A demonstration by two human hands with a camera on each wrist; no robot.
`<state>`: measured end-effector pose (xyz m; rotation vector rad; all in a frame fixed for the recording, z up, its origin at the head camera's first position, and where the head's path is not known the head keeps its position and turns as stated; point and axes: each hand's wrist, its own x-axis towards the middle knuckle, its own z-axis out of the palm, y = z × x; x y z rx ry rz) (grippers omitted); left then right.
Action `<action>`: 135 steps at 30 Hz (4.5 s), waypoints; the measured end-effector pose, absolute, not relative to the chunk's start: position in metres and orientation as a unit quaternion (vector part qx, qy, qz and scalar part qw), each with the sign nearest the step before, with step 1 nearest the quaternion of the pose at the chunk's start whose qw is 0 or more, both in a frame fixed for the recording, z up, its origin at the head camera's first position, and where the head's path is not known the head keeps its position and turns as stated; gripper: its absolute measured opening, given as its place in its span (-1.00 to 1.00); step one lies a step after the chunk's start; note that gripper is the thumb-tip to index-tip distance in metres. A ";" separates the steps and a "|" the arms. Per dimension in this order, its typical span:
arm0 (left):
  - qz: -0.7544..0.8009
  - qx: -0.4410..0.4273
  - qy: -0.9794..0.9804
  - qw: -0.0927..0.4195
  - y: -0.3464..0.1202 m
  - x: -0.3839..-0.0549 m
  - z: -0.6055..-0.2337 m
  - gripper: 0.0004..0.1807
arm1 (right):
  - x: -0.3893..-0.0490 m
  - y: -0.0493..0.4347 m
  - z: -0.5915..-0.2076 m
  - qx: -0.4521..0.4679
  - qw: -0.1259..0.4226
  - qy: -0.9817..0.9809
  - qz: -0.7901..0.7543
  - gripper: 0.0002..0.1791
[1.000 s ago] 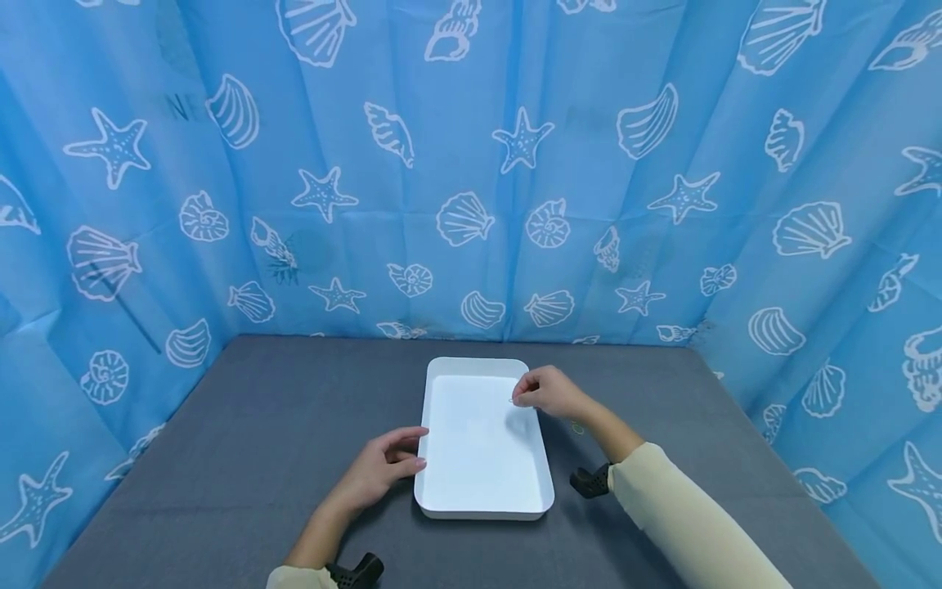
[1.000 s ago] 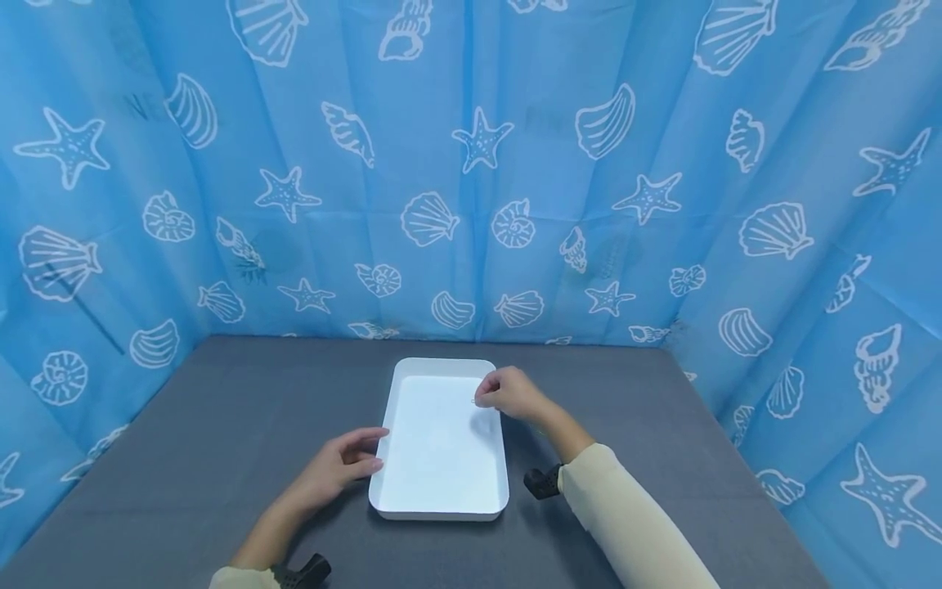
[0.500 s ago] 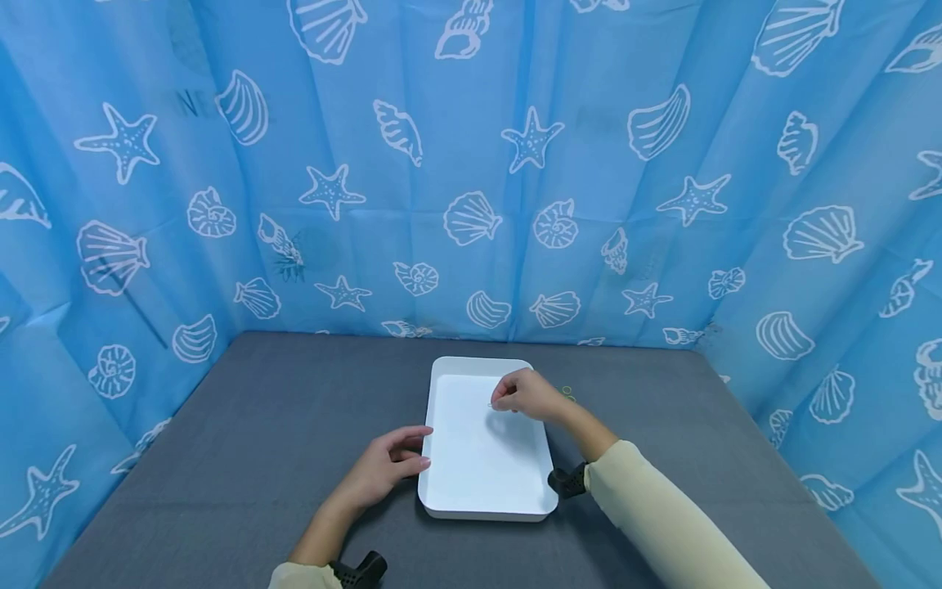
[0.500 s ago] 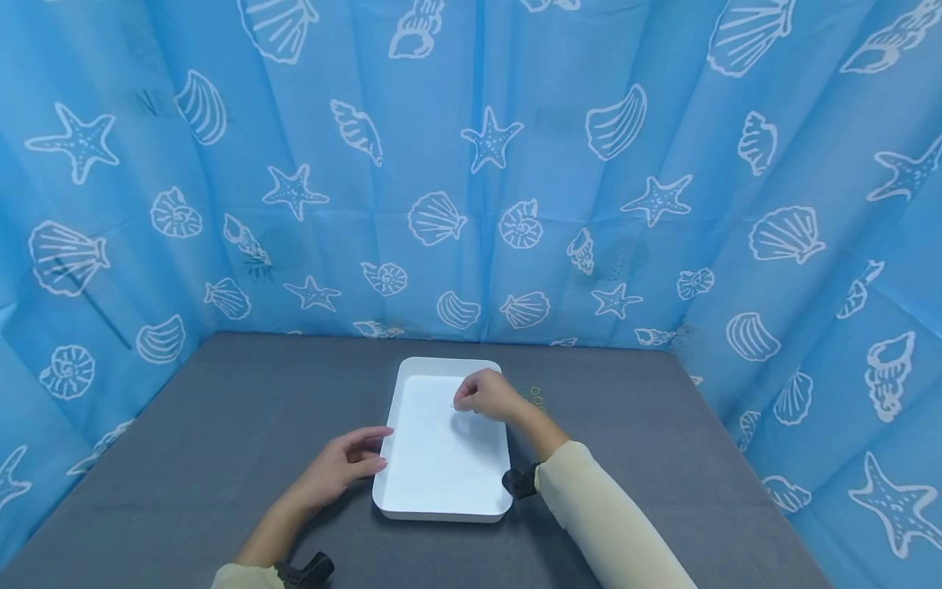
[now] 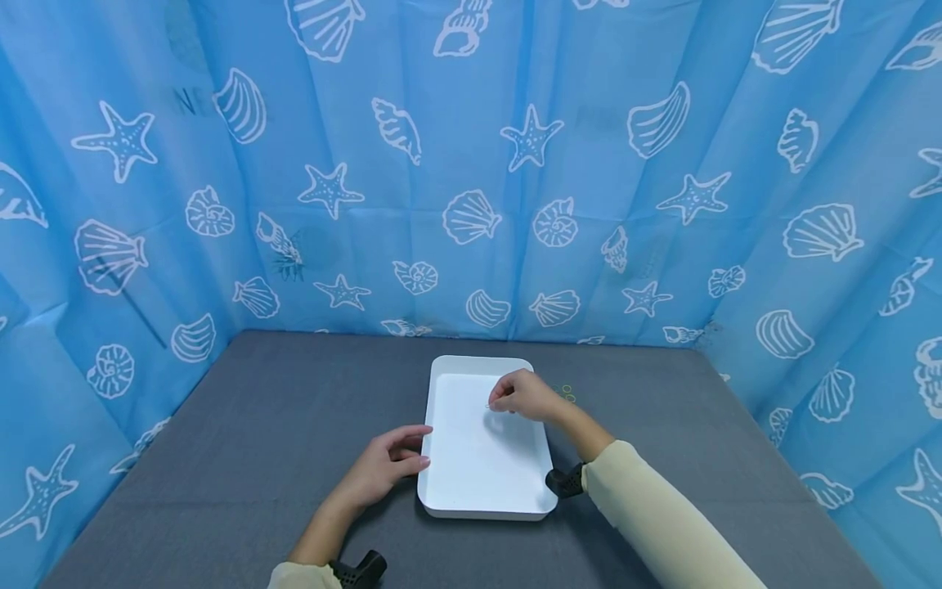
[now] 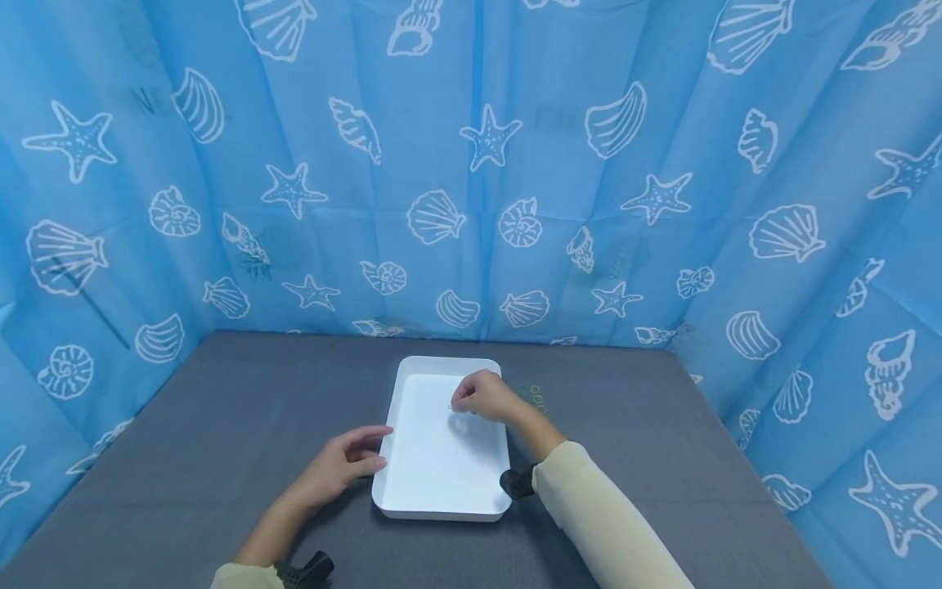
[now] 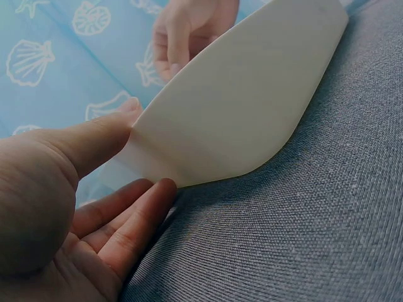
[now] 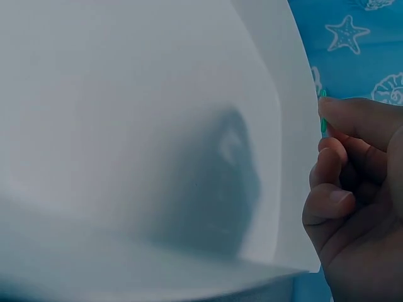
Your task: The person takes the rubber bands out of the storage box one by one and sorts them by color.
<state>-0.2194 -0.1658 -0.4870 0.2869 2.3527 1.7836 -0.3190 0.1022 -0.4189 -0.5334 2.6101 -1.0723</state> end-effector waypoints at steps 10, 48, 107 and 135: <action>0.603 0.098 0.786 0.091 -0.166 -0.219 -0.487 -0.47 | -0.320 0.114 -0.413 -0.176 0.124 0.904 -0.369 -0.94; 0.608 0.104 0.782 0.087 -0.165 -0.217 -0.485 -0.46 | -0.317 0.133 -0.410 -0.170 0.118 0.909 -0.361 -0.95; 0.600 0.093 0.789 0.088 -0.165 -0.219 -0.486 -0.48 | -0.303 0.093 -0.428 -0.263 0.262 0.919 -0.133 -0.79; 0.605 0.101 0.785 0.090 -0.166 -0.219 -0.488 -0.45 | -0.316 0.140 -0.399 -0.273 0.143 0.907 -0.289 -0.88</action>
